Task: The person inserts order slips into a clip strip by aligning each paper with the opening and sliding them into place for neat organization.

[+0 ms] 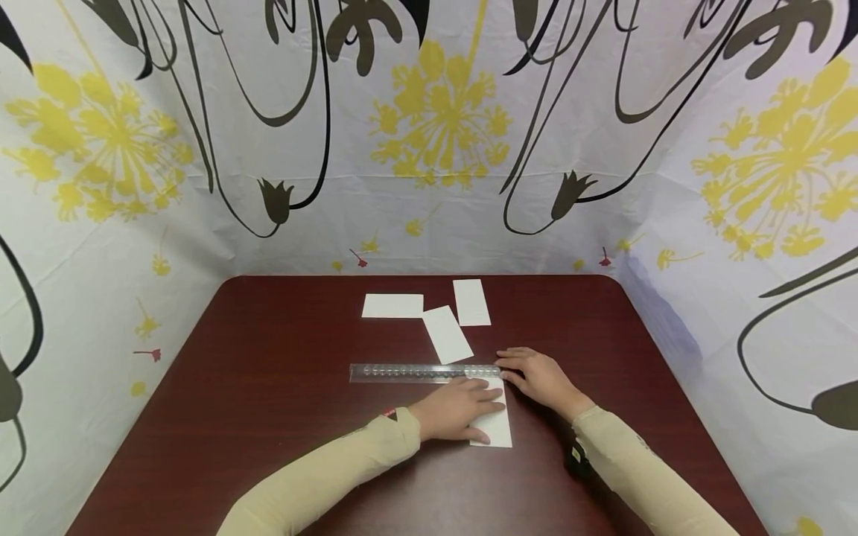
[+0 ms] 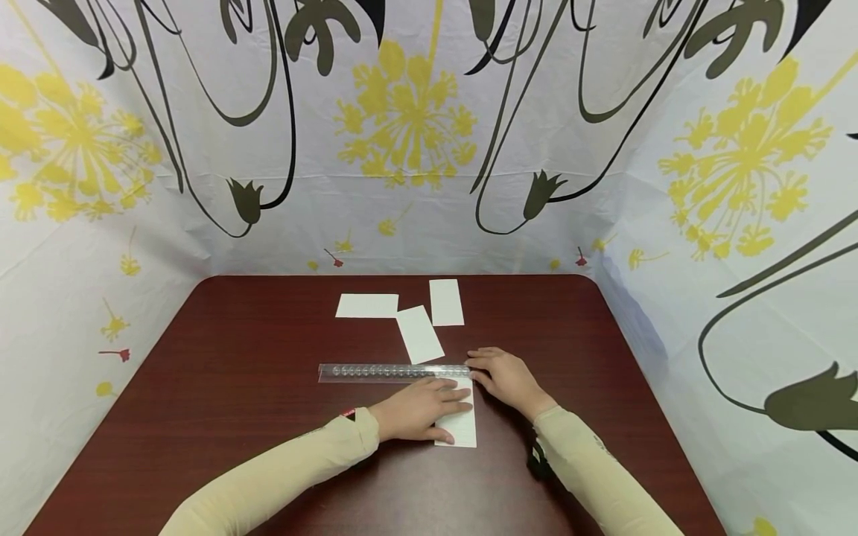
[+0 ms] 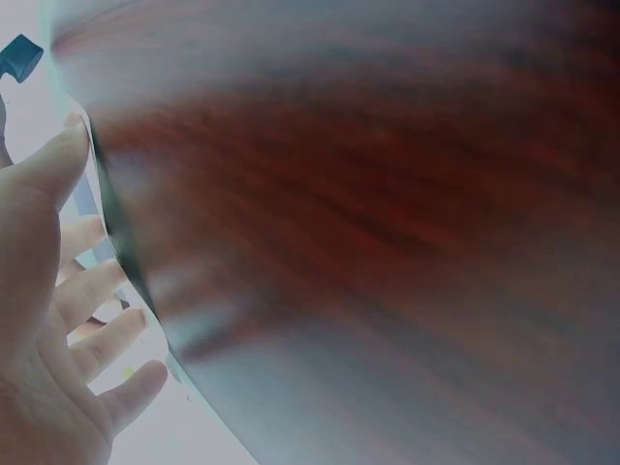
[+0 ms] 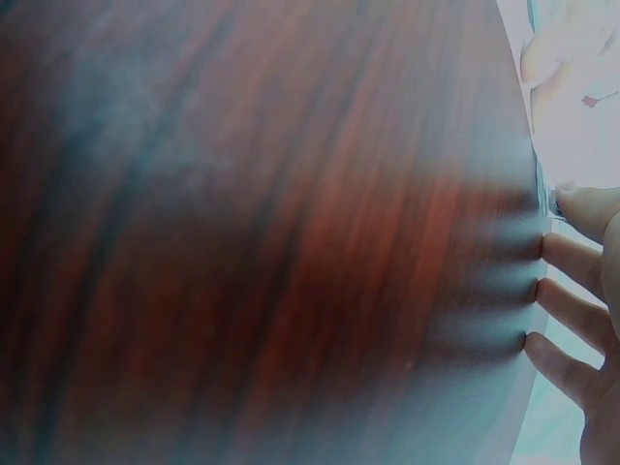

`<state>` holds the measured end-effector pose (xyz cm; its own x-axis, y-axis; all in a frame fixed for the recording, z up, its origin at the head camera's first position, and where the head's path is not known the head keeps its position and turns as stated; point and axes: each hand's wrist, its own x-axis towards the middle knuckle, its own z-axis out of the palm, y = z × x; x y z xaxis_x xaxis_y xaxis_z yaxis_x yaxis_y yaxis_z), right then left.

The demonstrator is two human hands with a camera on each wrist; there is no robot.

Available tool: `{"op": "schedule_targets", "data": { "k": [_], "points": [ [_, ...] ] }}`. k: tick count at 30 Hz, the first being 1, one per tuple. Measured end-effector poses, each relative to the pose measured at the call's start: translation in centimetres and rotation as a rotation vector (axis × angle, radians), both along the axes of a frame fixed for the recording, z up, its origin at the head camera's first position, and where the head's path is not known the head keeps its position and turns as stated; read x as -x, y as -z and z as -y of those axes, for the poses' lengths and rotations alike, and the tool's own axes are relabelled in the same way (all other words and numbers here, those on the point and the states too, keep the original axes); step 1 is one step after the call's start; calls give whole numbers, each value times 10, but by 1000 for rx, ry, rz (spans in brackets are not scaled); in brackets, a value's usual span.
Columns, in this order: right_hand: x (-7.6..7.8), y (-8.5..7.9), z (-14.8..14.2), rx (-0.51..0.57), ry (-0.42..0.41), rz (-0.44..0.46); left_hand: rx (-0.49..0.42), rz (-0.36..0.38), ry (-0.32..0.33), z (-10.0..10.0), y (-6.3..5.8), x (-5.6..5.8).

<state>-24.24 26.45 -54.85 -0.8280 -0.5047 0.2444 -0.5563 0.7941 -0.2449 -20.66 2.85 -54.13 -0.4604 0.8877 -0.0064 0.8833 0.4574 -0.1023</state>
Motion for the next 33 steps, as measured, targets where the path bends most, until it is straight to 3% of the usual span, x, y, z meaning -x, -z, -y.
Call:
{"op": "schedule_targets", "data": {
  "k": [23, 27, 33],
  "points": [
    [2, 1, -1, 3, -4, 4, 37, -43, 19, -3, -4, -1],
    [1, 0, -1, -7, -6, 1, 41, -41, 15, 0, -12, 2],
    [1, 0, -1, -1, -13, -6, 27, -53, -7, 9, -34, 11]
  ]
}}
